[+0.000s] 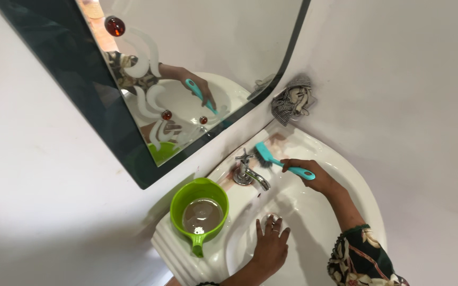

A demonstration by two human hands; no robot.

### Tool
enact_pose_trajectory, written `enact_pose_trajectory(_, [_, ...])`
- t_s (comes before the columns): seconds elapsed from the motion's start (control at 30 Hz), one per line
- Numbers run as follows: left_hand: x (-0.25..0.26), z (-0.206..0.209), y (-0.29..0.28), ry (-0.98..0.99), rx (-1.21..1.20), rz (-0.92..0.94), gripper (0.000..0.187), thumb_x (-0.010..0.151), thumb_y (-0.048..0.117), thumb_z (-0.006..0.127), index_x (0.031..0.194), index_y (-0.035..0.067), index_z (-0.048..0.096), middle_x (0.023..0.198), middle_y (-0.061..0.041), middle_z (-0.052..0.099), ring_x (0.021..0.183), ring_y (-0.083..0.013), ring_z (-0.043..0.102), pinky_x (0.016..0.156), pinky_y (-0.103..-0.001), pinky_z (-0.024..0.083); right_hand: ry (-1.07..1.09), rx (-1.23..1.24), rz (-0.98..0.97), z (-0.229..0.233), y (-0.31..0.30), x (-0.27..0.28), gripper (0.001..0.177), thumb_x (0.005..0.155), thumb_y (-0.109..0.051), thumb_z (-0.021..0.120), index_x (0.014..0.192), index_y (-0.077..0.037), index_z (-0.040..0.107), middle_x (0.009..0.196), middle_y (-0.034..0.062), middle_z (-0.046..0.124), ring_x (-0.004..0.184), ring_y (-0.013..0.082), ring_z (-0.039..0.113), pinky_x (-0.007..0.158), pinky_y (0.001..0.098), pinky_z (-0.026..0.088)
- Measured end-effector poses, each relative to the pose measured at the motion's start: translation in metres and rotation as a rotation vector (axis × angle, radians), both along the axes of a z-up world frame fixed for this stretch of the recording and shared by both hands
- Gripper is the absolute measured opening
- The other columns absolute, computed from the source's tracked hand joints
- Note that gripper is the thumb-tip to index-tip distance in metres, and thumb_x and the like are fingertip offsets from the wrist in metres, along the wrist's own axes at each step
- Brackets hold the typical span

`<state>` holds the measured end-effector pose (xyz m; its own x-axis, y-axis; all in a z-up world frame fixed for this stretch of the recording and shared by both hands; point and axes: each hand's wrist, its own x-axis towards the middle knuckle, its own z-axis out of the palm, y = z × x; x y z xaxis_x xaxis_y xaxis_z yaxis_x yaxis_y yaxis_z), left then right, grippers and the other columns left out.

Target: The person is scrubbing the basin and around the faucet of a porcelain sink using a handheld brush.

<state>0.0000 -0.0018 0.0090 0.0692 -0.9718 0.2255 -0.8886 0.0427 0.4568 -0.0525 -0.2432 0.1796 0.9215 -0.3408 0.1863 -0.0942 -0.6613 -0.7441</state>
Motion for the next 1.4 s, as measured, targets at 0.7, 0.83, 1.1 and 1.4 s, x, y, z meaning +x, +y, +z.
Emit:
enact_pose_trajectory(0.7, [-0.003, -0.003, 0.006, 0.001, 0.058, -0.023, 0.054, 0.091, 0.019, 0.066, 0.140, 0.001, 0.053, 0.150, -0.032, 0.040, 0.146, -0.0509, 0.026, 0.112, -0.079, 0.009, -0.132, -0.087, -0.099, -0.027, 0.054, -0.061, 0.033, 0.089, -0.022, 0.047, 0.112, -0.015, 0.068, 0.144, 0.0129, 0.065, 0.110, 0.0349, 0.072, 0.096, 0.0385, 0.053])
enact_pose_trajectory(0.83, [-0.002, -0.002, 0.008, 0.021, 0.081, -0.025, 0.055, 0.090, 0.019, 0.066, 0.140, 0.002, 0.053, 0.151, -0.031, 0.040, 0.146, -0.0505, 0.026, 0.112, -0.080, 0.008, 0.034, -0.085, -0.229, -0.023, 0.080, -0.063, 0.037, 0.087, -0.028, 0.048, 0.114, -0.014, 0.070, 0.147, 0.0137, 0.063, 0.115, 0.0397, 0.069, 0.095, 0.0427, 0.053])
enact_pose_trajectory(1.1, [0.000, 0.004, 0.007, -0.003, 0.037, -0.011, 0.053, 0.090, 0.019, 0.067, 0.139, 0.002, 0.055, 0.151, -0.030, 0.041, 0.146, -0.0493, 0.027, 0.112, -0.079, 0.010, -0.150, -0.117, -0.178, -0.043, 0.077, -0.072, 0.081, 0.093, -0.076, 0.030, 0.115, -0.009, 0.070, 0.145, 0.0182, 0.064, 0.129, 0.0436, 0.063, 0.103, 0.0454, 0.050])
enact_pose_trajectory(1.4, [-0.002, 0.007, 0.013, 0.019, 0.037, -0.018, 0.052, 0.090, 0.019, 0.067, 0.138, 0.001, 0.056, 0.151, -0.029, 0.041, 0.145, -0.0502, 0.028, 0.112, -0.079, 0.011, -0.079, -0.005, -0.568, -0.048, 0.079, -0.089, 0.094, 0.085, -0.086, 0.032, 0.115, -0.004, 0.068, 0.152, 0.0177, 0.057, 0.125, 0.0396, 0.067, 0.096, 0.0459, 0.054])
